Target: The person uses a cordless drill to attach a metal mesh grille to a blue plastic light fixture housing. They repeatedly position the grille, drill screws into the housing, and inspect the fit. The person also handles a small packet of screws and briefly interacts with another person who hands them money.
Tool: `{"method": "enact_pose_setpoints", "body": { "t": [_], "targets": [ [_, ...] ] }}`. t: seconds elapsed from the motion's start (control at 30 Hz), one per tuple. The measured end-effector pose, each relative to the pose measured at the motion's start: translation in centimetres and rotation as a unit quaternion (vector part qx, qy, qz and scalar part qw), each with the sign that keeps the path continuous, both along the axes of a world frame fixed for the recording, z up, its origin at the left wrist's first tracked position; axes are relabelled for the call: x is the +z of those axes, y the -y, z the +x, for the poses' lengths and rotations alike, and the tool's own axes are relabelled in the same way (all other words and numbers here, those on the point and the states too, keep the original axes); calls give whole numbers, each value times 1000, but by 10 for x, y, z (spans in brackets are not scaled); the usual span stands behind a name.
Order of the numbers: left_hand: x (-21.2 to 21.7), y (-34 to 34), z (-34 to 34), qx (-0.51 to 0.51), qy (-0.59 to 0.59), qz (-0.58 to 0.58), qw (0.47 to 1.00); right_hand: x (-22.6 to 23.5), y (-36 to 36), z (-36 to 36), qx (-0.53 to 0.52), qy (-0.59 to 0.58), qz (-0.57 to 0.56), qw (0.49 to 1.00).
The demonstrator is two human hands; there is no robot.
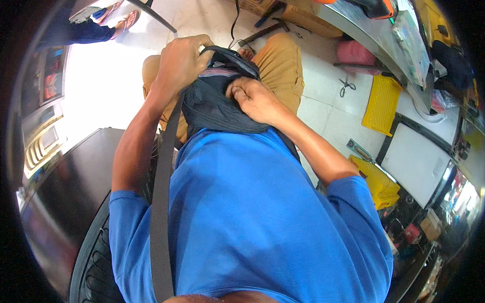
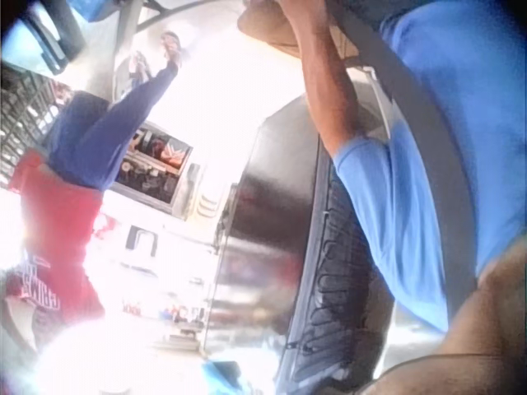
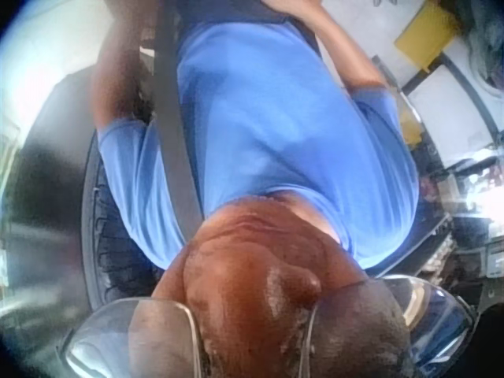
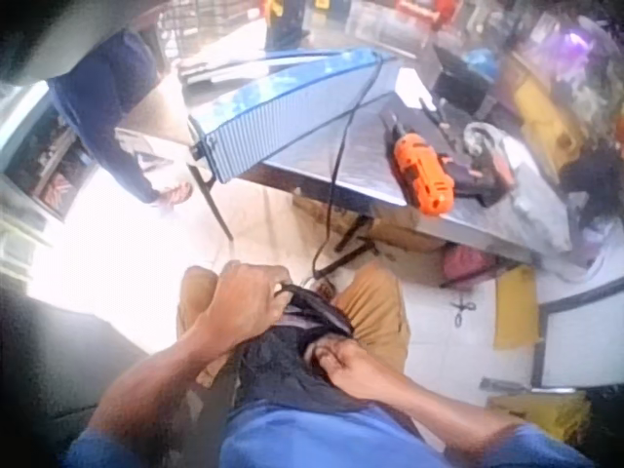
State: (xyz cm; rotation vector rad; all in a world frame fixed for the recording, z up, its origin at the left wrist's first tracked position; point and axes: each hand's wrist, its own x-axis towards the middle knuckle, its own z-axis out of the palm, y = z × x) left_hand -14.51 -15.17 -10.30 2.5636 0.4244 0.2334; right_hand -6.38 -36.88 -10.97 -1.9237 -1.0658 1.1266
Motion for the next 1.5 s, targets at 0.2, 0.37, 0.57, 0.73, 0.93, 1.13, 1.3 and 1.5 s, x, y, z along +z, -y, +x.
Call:
{"method": "enact_pose_setpoints", "body": {
  "t": [0.2,0.37,0.57,0.73,0.93,1.13,1.3,1.5],
  "targets": [
    [12,-5,-14,0,11,-7,1000,-32,-32,-8,-33,207,28,977],
    [8,-5,-22,4,16,-16,1000,-38,-41,-3,32,204,41,978],
    [9,-6,-24,10,1,-1,1000,-51,-44,-1,32,168,-4,985],
    [13,-7,-26,15,0,-2,1000,-37,-48,-3,17,159,-23,987],
    [7,-9,-28,11,3,-4,1000,-40,-50,1,38,179,-1,983],
    [8,-9,-29,7,10,-2,1000,-49,-56,6,56,178,34,982],
    [9,-10,-29,13,5,-6,1000,-49,-57,5,45,231,91,968],
    [6,-12,-30,4,24,10,1000,-69,-59,12,105,271,145,946]
  ]
}}
